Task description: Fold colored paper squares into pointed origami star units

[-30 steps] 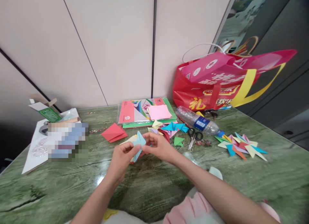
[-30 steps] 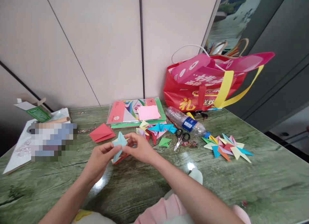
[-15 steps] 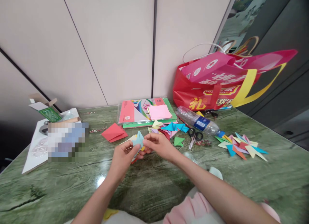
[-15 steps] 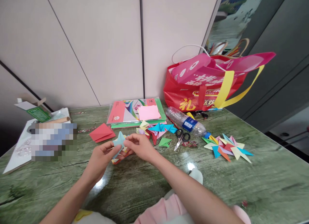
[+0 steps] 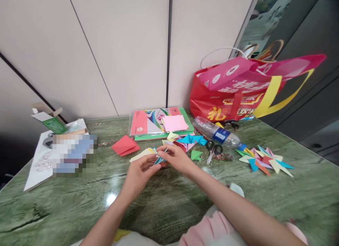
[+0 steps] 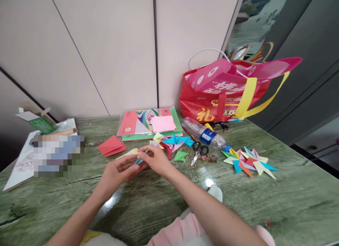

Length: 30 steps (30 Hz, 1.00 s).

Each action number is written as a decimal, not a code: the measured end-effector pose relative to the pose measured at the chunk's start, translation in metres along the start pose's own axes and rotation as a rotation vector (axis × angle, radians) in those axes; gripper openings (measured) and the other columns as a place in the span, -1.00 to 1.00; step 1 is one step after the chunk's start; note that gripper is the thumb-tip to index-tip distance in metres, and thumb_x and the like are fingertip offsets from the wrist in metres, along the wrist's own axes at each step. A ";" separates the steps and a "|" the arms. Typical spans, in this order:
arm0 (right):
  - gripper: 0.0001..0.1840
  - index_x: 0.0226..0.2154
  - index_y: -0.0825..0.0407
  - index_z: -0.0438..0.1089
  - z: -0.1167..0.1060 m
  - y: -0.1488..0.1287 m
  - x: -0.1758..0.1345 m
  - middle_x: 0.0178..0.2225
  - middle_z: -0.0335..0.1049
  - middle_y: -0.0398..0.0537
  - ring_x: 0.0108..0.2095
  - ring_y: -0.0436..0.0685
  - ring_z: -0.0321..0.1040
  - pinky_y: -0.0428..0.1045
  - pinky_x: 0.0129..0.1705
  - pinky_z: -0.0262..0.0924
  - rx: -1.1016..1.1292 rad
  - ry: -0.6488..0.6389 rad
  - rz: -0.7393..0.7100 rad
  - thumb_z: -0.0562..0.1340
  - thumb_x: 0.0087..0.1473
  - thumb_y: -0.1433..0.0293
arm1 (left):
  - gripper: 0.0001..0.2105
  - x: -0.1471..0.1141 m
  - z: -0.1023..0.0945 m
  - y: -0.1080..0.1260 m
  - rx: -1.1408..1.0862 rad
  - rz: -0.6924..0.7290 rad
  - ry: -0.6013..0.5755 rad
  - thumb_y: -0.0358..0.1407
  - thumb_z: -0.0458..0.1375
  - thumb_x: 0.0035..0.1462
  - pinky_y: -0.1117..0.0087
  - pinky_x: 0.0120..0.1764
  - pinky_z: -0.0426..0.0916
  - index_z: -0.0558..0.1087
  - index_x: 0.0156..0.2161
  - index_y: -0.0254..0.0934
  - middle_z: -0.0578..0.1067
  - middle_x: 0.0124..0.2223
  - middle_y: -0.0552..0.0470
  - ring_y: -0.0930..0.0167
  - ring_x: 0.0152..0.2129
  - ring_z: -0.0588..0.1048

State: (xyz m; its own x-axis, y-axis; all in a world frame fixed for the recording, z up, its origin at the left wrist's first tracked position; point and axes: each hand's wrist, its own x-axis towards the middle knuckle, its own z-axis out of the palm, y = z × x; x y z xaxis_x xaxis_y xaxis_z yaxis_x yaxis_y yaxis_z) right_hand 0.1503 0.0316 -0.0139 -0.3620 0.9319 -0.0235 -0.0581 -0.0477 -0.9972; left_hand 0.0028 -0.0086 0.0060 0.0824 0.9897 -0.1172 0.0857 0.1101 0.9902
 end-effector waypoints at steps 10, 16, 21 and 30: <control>-0.59 -0.17 0.05 0.30 -0.003 0.004 -0.002 -0.26 0.33 -0.08 -0.39 -0.01 0.28 -0.10 -0.38 0.22 -0.275 -0.074 -0.188 0.24 -0.19 0.49 | -0.62 0.001 0.000 0.003 -0.099 0.016 -0.005 -0.24 0.26 -0.19 0.24 -0.22 0.40 0.43 -0.20 -0.34 0.57 -0.27 -0.07 0.25 -0.32 0.52; -0.45 -0.09 -0.03 0.29 0.001 0.003 -0.009 -0.23 0.21 -0.08 -0.34 0.00 0.24 -0.09 -0.36 0.21 -0.576 -0.087 -0.284 0.18 -0.22 0.59 | -0.61 0.002 -0.003 -0.002 0.036 0.014 0.040 -0.22 0.20 -0.11 0.35 -0.36 0.40 0.40 -0.14 -0.35 0.55 -0.30 -0.07 0.31 -0.41 0.51; -0.34 -0.01 -0.04 0.18 0.000 0.007 -0.008 -0.20 0.23 -0.06 -0.34 0.00 0.25 -0.07 -0.34 0.23 -0.603 -0.063 -0.292 0.19 -0.24 0.61 | -0.64 0.006 -0.005 -0.009 0.013 0.039 0.037 -0.23 0.15 -0.06 0.39 -0.43 0.38 0.39 -0.14 -0.38 0.53 -0.26 -0.12 0.31 -0.40 0.50; -0.57 -0.12 0.05 0.28 0.003 0.003 -0.007 -0.19 0.41 0.00 -0.21 0.08 0.36 0.00 -0.18 0.27 -0.568 -0.038 -0.337 0.11 -0.11 0.60 | -0.58 0.003 -0.003 -0.005 -0.082 -0.028 0.098 -0.23 0.18 -0.12 0.45 -0.53 0.36 0.31 -0.11 -0.33 0.53 -0.30 -0.07 0.38 -0.52 0.50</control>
State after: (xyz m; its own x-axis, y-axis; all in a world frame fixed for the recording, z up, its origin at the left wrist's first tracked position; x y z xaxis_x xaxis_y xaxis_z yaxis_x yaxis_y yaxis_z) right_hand 0.1500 0.0234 -0.0170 -0.4432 0.8489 0.2881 0.3224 0.4509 -0.8323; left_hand -0.0008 -0.0056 0.0006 -0.0171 0.9899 -0.1404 0.0044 0.1405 0.9901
